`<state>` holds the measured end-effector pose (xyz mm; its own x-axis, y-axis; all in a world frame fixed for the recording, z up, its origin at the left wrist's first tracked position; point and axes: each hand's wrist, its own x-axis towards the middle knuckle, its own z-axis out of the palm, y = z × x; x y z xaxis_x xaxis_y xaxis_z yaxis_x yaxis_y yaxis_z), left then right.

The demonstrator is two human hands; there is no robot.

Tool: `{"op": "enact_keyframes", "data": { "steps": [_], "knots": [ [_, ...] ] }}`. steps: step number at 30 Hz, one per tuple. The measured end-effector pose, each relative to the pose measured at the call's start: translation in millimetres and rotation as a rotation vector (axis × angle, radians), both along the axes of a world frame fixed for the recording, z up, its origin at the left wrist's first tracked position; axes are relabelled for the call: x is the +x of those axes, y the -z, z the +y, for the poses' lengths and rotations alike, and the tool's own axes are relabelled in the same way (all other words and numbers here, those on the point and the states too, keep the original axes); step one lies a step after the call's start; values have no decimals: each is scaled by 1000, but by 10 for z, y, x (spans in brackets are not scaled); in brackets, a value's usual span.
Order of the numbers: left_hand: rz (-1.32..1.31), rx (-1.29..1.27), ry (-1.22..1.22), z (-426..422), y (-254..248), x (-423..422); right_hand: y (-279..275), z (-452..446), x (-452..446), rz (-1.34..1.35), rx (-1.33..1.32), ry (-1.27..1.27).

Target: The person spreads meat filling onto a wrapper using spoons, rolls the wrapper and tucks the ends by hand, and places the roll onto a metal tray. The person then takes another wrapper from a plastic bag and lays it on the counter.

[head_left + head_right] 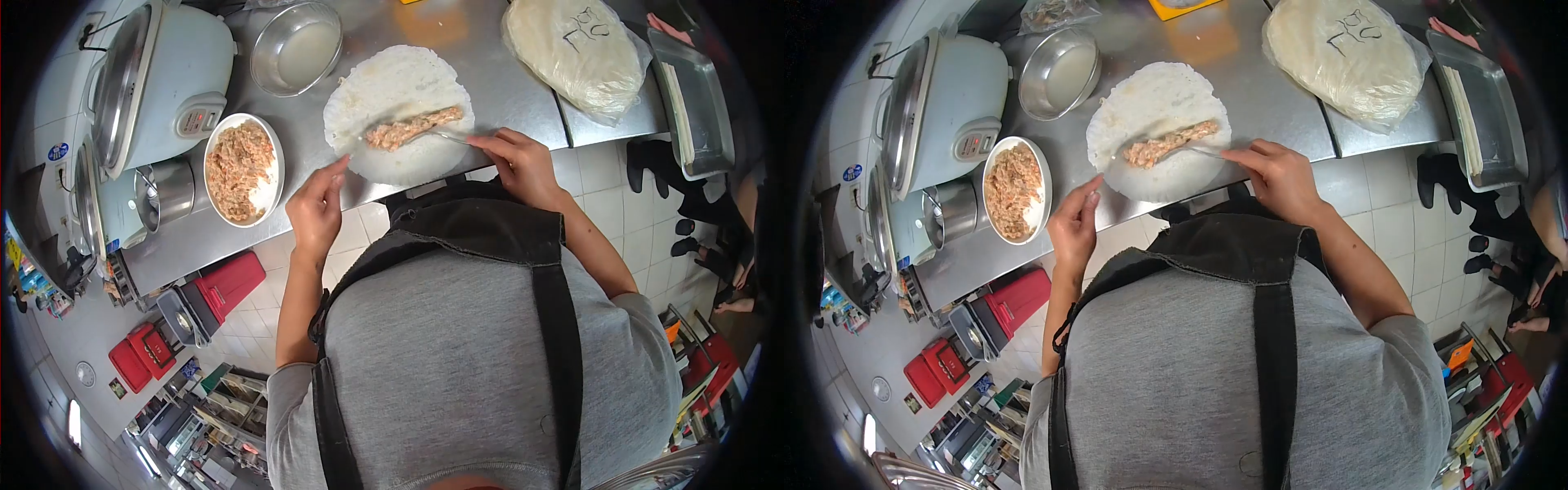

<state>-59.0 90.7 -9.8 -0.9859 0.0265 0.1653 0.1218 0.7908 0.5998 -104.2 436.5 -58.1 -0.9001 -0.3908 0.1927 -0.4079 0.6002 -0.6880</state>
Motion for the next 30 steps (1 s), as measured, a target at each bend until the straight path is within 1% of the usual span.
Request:
{"op": "enact_keyframes", "data": {
  "steps": [1,4,5,7,9,12,15,17,19,22,23,26,30],
  "knots": [
    [-46,-24,-54,-27,11,3,3,12,8,-19,-24,-15],
    [-17,-145,19,-34,132,79,48,-211,5,116,13,-36],
    [2,-100,29,-13,160,126,40,-284,-18,129,18,-22],
    [7,-118,20,-40,107,177,34,-413,-22,144,26,4],
    [21,-179,34,-72,-8,180,65,-469,-6,160,40,-29],
    [6,-223,-12,18,-202,153,99,-504,-1,151,72,-48],
    [53,-245,105,52,-102,158,63,-483,3,161,56,-64],
    [32,-250,78,-38,-13,204,13,-383,-10,149,22,-57],
    [61,-258,82,-83,-63,196,-33,-224,-4,99,-15,-26],
    [63,-199,53,-1,-157,177,-134,-73,25,16,-22,-17],
    [82,-211,67,71,-177,153,-144,-62,20,27,11,-30],
    [66,-256,127,44,37,145,-81,-61,-9,115,51,-30],
    [93,-160,46,-154,-75,201,-70,-8,5,105,52,-59]
  ]
}}
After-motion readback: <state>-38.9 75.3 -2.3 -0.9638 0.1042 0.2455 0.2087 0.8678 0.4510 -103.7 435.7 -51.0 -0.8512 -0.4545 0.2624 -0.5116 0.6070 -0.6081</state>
